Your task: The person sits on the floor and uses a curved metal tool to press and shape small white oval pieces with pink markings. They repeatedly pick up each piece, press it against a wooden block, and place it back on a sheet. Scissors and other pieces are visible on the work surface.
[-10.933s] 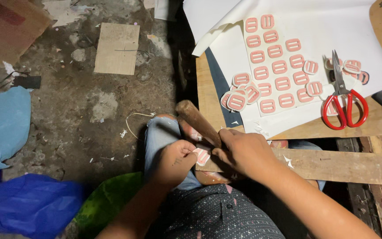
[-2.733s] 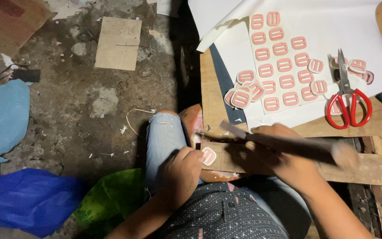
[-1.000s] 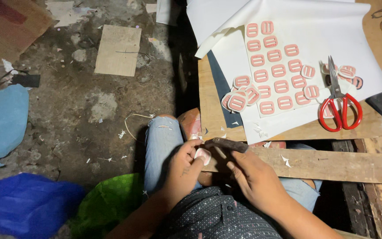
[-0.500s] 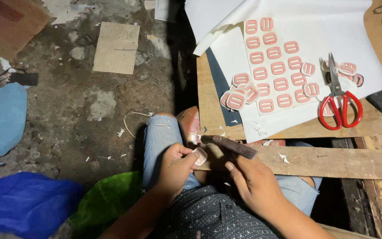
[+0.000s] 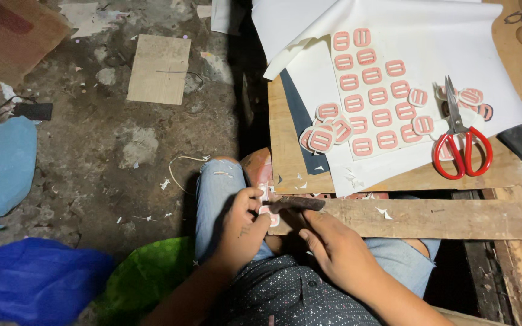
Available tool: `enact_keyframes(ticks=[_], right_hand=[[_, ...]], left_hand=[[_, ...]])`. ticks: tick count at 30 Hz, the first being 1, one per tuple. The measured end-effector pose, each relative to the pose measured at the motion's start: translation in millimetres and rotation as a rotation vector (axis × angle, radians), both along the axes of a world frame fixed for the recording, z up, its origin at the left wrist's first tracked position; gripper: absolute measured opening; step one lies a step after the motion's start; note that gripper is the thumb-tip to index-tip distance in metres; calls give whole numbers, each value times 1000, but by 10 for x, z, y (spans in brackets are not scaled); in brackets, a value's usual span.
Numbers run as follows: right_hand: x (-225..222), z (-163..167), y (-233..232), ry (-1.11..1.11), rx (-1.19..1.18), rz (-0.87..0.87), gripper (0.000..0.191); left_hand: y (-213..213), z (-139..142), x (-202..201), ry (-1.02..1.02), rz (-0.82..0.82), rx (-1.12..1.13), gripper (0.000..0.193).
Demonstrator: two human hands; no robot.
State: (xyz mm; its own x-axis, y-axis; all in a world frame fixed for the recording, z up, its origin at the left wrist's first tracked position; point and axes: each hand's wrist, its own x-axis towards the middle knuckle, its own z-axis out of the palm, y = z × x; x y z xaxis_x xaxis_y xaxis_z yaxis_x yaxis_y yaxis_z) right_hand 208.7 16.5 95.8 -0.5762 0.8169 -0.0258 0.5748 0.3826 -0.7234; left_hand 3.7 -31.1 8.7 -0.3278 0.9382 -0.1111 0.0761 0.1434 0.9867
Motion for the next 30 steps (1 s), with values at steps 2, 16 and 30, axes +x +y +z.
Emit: enact_keyframes(ticks=[2, 16, 30], right_hand=[[19, 18, 24, 73, 57, 36, 37], [1, 100, -67, 97, 117, -6, 34], [106, 118, -57, -64, 8, 52, 47]], left_hand=[[-6, -39, -51, -88, -82, -124, 25], [-17, 1, 23, -410, -23, -253, 33], [-4, 71, 90, -451, 26, -167, 25]])
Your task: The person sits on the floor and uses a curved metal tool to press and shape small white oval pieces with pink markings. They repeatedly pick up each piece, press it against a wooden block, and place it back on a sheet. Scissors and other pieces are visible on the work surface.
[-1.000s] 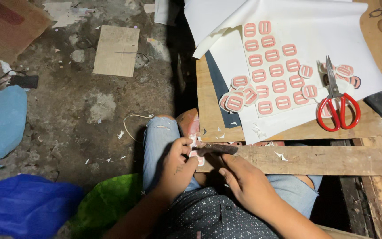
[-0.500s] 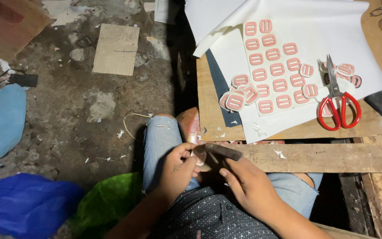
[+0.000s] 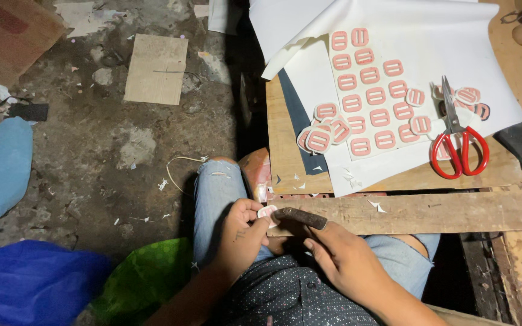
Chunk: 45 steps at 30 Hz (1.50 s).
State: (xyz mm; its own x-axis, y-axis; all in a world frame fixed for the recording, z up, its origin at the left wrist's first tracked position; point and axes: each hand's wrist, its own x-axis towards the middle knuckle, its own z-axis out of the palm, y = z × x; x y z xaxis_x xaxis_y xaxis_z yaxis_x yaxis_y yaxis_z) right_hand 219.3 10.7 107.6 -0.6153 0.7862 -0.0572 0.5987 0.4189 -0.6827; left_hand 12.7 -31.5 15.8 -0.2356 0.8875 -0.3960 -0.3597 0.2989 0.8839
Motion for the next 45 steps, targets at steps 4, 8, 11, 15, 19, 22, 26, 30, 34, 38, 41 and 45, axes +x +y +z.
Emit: enact_keyframes(ticks=[4, 8, 11, 15, 19, 22, 26, 30, 34, 38, 41, 45], right_hand=[[144, 115, 109, -130, 88, -25, 55], [250, 139, 162, -345, 163, -10, 63], [253, 106, 134, -185, 335, -11, 54], [242, 92, 136, -157, 400, -36, 49], [253, 88, 139, -126, 333, -42, 52], [242, 43, 85, 73, 312, -86, 45], [187, -93, 38, 479, -409, -318, 46], [273, -178, 154, 547, -404, -444, 31], [586, -137, 345, 519, -401, -652, 31], [884, -145, 598, 545, -361, -774, 28], [1076, -211, 887, 666, -238, -806, 25], [1368, -232, 1459, 823, -130, -837, 21]], left_hand=[[11, 101, -57, 33, 53, -21, 27], [41, 276, -85, -32, 48, -45, 21], [49, 388, -52, 97, 58, 315, 16], [-21, 465, -50, 937, 67, 602, 18], [-63, 448, 10, 902, -25, 660, 16], [-25, 439, 46, 904, -118, 749, 17], [23, 602, 136, 840, -330, 800, 19], [159, 1049, 259, 767, -391, 726, 20], [153, 1677, 247, 148, -610, 722, 22], [79, 2106, 310, -105, -715, 973, 20], [121, 2211, 323, -141, -727, 1042, 19], [128, 2224, 329, -139, -734, 1090, 17]])
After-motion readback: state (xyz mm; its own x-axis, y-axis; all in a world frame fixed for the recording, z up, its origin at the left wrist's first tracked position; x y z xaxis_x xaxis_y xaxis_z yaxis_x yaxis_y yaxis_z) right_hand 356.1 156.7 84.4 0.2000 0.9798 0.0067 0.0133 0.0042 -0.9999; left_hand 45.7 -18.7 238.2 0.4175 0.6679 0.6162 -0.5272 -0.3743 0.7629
